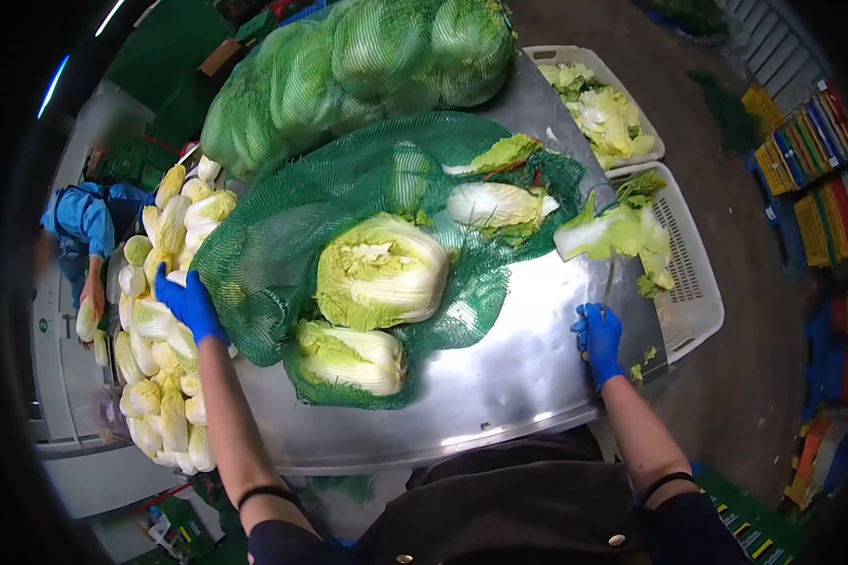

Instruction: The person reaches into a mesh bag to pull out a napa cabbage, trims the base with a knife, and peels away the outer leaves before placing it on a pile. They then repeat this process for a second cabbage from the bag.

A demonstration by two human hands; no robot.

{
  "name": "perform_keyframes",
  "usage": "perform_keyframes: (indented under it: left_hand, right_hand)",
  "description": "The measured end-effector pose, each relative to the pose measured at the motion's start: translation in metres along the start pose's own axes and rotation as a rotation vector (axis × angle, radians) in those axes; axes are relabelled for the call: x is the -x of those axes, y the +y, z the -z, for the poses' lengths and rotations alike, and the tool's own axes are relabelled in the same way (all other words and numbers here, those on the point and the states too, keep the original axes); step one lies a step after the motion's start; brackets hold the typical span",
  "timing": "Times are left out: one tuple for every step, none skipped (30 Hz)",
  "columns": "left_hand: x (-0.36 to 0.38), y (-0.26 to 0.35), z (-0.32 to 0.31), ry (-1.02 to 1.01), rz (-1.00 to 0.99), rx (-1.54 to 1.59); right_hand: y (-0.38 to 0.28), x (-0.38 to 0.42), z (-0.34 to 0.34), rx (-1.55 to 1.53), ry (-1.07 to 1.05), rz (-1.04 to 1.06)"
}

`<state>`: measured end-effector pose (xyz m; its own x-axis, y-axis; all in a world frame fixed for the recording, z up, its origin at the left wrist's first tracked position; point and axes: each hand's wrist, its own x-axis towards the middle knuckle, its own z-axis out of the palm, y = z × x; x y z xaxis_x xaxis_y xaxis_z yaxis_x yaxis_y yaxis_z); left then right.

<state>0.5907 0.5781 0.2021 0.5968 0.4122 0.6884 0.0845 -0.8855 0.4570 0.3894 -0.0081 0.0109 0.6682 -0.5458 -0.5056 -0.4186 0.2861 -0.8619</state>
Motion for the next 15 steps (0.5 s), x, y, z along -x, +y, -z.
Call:
perform_keyframes:
  left_hand:
    - [0.017, 0.061, 0.021, 0.097, -0.231, 0.118]
    - [0.033, 0.119, 0.046, 0.107, -0.433, 0.087]
    - [0.055, 0.153, 0.059, -0.005, -0.464, 0.251]
    - [0.078, 0.156, 0.058, -0.24, -0.523, 0.439]
    - [0.101, 0.157, 0.057, -0.478, -0.593, 0.619]
    - [0.118, 0.18, 0.062, -0.761, -0.361, 0.513]
    - [0.134, 0.179, 0.044, -0.729, -0.352, 0.458]
    - [0.15, 0.151, 0.018, -0.696, -0.215, 0.453]
    - [0.167, 0.11, -0.011, -0.64, -0.137, 0.316]
    - [0.169, 0.078, -0.035, -0.588, -0.053, 0.179]
    - [0.154, 0.069, -0.048, -0.811, 0.27, 0.22]
    - [0.142, 0.062, -0.059, -1.031, 0.599, 0.254]
    - [0.141, 0.047, -0.079, -1.018, 0.581, 0.266]
    - [0.148, 0.027, -0.103, -1.054, 0.68, 0.329]
    - [0.152, 0.016, -0.116, -1.089, 0.783, 0.393]
  right_hand:
    - [-0.007, 0.005, -0.001, -0.017, -0.017, -0.02]
    - [0.012, 0.006, 0.003, 0.1, -0.06, 0.275]
    - [0.022, -0.005, 0.003, 0.218, -0.096, 0.586]
    - [-0.044, 0.004, -0.012, 0.022, -0.091, 0.125]
    - [0.024, 0.002, -0.03, 0.033, -0.224, 0.513]
    - [-0.014, 0.027, -0.059, 0.166, -0.296, 0.395]
    - [-0.023, 0.032, -0.086, 0.038, -0.433, 0.564]
    - [-0.049, 0.048, -0.113, -0.077, -0.534, 0.418]
    - [-0.07, 0.059, -0.134, 0.109, -0.56, 0.415]
    - [-0.084, 0.064, -0.152, 0.296, -0.574, 0.401]
    - [-0.086, 0.062, -0.168, 0.319, -0.629, 0.423]
    - [-0.078, 0.058, -0.184, 0.344, -0.685, 0.439]
    - [-0.054, 0.043, -0.204, 0.14, -0.759, 0.473]
    - [-0.053, 0.04, -0.208, 0.134, -0.757, 0.49]
    - [-0.053, 0.036, -0.211, 0.224, -0.807, 0.488]
